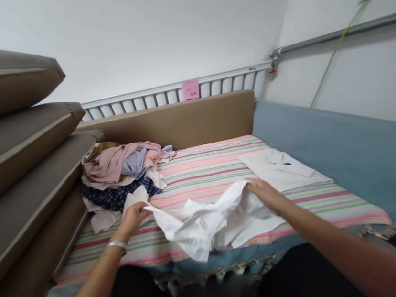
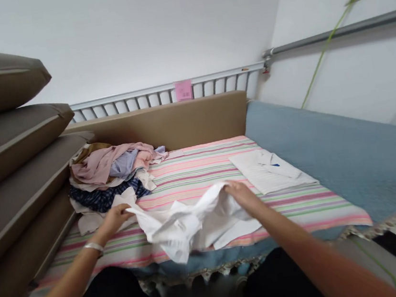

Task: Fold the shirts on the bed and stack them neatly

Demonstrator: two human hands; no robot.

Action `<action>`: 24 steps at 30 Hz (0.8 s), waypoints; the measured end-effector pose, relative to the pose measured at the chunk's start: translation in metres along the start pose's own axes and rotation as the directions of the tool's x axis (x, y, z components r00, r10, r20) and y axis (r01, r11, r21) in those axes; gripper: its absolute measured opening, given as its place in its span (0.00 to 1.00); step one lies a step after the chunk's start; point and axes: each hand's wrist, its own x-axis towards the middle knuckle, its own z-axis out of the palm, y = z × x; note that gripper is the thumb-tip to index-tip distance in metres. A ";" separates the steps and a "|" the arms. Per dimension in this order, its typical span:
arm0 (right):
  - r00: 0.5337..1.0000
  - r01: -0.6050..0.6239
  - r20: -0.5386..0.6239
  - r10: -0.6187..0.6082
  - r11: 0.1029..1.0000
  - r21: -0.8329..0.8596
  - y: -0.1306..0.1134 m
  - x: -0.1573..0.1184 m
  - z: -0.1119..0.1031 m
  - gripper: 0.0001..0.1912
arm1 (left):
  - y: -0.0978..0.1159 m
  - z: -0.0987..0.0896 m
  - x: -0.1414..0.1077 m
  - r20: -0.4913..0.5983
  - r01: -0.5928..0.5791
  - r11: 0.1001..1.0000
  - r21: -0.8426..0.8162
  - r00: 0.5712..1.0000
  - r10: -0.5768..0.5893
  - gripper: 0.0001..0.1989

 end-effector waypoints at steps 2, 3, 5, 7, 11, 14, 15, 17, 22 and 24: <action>0.994 0.004 -0.112 0.008 0.995 0.102 -0.030 0.013 -0.035 0.16 | 0.012 -0.029 0.010 -0.027 0.012 1.000 -0.005 1.000 -0.013 0.11; 0.986 0.023 -0.164 0.000 0.990 0.140 -0.044 0.018 -0.049 0.14 | 0.019 -0.043 0.014 -0.046 0.023 1.000 -0.002 0.999 -0.023 0.14; 0.965 0.063 -0.260 -0.014 0.982 0.179 -0.067 0.021 -0.072 0.11 | 0.034 -0.071 0.020 -0.100 0.055 0.998 0.016 0.994 -0.053 0.17; 0.950 0.066 -0.312 -0.003 0.979 0.193 -0.083 0.020 -0.086 0.09 | 0.048 -0.095 0.022 -0.155 0.087 0.995 0.046 0.985 -0.079 0.20; 0.951 0.039 -0.309 0.023 0.981 0.191 -0.101 0.010 -0.098 0.08 | 0.074 -0.127 0.020 -0.242 0.070 0.995 0.074 0.969 -0.050 0.21; 0.955 0.050 -0.297 0.015 0.977 0.208 -0.113 0.001 -0.106 0.09 | 0.101 -0.142 0.013 -0.283 0.056 0.998 0.040 0.958 -0.042 0.26; 0.954 0.065 -0.298 0.001 0.975 0.212 -0.117 -0.002 -0.110 0.09 | 0.112 -0.146 0.008 -0.275 0.055 0.998 0.022 0.960 -0.047 0.28; 0.948 0.107 -0.318 -0.034 0.970 0.217 -0.124 -0.008 -0.119 0.10 | 0.131 -0.152 -0.002 -0.227 0.067 0.998 -0.005 0.972 -0.066 0.33; 0.937 0.130 -0.347 -0.039 0.961 0.243 -0.119 -0.017 -0.134 0.12 | 0.138 -0.149 -0.020 -0.121 0.106 0.992 -0.064 0.986 -0.113 0.41; 0.934 0.112 -0.355 -0.039 0.976 0.188 -0.106 -0.012 -0.131 0.13 | 0.121 -0.141 -0.014 -0.099 0.089 0.993 -0.079 0.990 -0.097 0.34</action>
